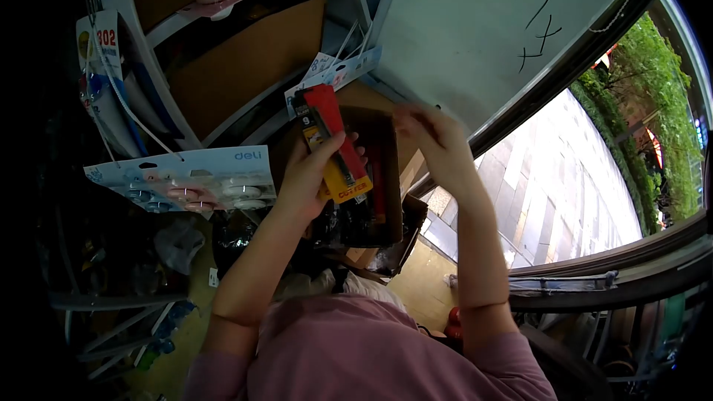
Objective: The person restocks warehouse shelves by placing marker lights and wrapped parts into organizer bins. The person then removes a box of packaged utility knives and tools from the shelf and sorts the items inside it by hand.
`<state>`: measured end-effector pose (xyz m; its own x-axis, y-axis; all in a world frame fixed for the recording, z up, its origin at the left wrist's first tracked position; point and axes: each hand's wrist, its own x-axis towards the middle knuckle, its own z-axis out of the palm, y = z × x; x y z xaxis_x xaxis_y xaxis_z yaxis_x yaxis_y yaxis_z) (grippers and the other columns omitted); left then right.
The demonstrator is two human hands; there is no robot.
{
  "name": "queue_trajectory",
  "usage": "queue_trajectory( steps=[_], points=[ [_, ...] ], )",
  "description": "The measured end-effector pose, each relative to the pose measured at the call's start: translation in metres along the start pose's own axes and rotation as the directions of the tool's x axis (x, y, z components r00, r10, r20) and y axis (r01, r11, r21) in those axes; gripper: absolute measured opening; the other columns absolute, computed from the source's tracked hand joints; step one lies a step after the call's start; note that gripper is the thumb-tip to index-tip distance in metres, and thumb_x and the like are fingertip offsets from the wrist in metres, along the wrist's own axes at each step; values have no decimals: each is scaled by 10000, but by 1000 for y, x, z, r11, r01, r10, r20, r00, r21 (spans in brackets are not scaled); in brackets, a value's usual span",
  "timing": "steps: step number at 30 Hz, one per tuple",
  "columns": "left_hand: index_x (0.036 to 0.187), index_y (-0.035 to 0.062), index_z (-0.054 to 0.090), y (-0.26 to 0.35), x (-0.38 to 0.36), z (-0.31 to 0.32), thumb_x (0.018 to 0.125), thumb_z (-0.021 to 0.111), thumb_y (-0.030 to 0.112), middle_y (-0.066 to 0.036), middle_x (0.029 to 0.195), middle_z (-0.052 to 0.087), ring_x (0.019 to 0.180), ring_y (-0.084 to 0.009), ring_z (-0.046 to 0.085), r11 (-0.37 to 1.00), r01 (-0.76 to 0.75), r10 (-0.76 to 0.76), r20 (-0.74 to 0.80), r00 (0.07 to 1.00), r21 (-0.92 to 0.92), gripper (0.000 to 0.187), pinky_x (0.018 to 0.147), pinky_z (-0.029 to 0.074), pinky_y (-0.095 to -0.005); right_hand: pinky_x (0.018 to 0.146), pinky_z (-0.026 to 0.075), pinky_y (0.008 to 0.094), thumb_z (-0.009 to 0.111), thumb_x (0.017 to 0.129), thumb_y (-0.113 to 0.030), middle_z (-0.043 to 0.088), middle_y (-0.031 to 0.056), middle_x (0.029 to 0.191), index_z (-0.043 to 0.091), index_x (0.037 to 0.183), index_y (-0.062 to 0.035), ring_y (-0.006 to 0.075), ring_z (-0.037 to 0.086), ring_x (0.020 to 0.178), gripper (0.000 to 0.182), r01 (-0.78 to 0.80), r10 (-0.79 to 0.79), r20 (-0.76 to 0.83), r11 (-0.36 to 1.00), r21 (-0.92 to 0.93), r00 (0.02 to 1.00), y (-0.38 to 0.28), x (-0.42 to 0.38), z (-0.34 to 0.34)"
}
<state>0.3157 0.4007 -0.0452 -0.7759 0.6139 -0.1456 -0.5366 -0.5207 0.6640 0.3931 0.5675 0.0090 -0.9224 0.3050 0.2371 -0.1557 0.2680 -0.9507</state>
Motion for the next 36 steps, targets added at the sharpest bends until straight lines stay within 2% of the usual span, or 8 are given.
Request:
queue_trajectory(
  steps=[2, 5, 10, 20, 26, 31, 35, 36],
  points=[
    [1202, 62, 411, 0, -5, -10, 856, 612, 127, -124, 1013, 594, 868, -247, 628, 997, 11, -13, 32, 999, 73, 406, 767, 545, -403, 823, 486, 291, 505, 874, -47, 651, 156, 958, 580, 1091, 60, 191, 628, 943, 253, 27, 69, 169, 862, -506, 983, -16, 16, -9],
    [1204, 52, 399, -6, -15, -18, 859, 605, 120, -146, 1032, 582, 874, -257, 629, 994, 22, -30, 66, 997, 108, 407, 768, 551, -411, 781, 509, 363, 528, 784, -26, 638, 206, 969, 619, 1010, 28, 290, 641, 907, 250, 417, 91, 537, 527, -740, 838, 17, 44, 6],
    [1227, 33, 369, -4, -33, -30, 867, 581, 83, -164, 1064, 572, 878, -267, 638, 964, -106, 72, 145, 987, 243, 420, 772, 556, -417, 750, 518, 418, 598, 739, -54, 652, 173, 990, 655, 1026, -44, 320, 638, 928, 293, 372, 551, 427, 215, -903, 717, 49, 67, 46],
    [1239, 26, 362, -11, -56, -52, 886, 524, 32, -181, 1114, 547, 909, -289, 634, 928, -200, 137, 211, 968, 314, 389, 765, 561, -412, 782, 506, 436, 658, 704, -105, 650, 137, 1056, 668, 1047, -74, 292, 608, 1022, 345, 354, 682, 342, 129, -926, 646, 97, 83, 58],
    [1249, 27, 365, -15, -55, -52, 889, 535, 54, -183, 1120, 547, 905, -291, 634, 946, -169, 129, 157, 979, 276, 399, 756, 560, -413, 772, 511, 397, 623, 710, -118, 658, 186, 960, 691, 934, -49, 311, 632, 946, 245, 590, 637, 535, 153, -793, 554, 81, 85, 55],
    [1188, 15, 362, -8, -56, -47, 886, 536, 32, -153, 1063, 551, 890, -281, 643, 948, -141, 107, 129, 986, 284, 349, 735, 571, -394, 751, 520, 386, 603, 728, -79, 662, 163, 959, 686, 935, -38, 314, 637, 914, 227, 272, 530, 303, 138, -952, 792, 24, 80, 46],
    [1192, 28, 387, -7, -55, -42, 888, 555, 83, -134, 1046, 560, 861, -263, 643, 926, -137, 104, 110, 988, 352, 352, 700, 569, -386, 730, 527, 386, 591, 756, -84, 668, 135, 964, 684, 946, -54, 311, 640, 906, 214, 199, 414, 253, 169, -965, 874, 11, 69, 41],
    [1192, 28, 387, -7, -54, -41, 888, 555, 83, -134, 1046, 560, 861, -263, 643, 925, -137, 103, 112, 988, 354, 352, 700, 569, -386, 742, 524, 382, 584, 770, -100, 668, 119, 980, 685, 953, -73, 299, 634, 930, 211, 260, 441, 260, 60, -964, 859, 18, 68, 45]
  ],
)
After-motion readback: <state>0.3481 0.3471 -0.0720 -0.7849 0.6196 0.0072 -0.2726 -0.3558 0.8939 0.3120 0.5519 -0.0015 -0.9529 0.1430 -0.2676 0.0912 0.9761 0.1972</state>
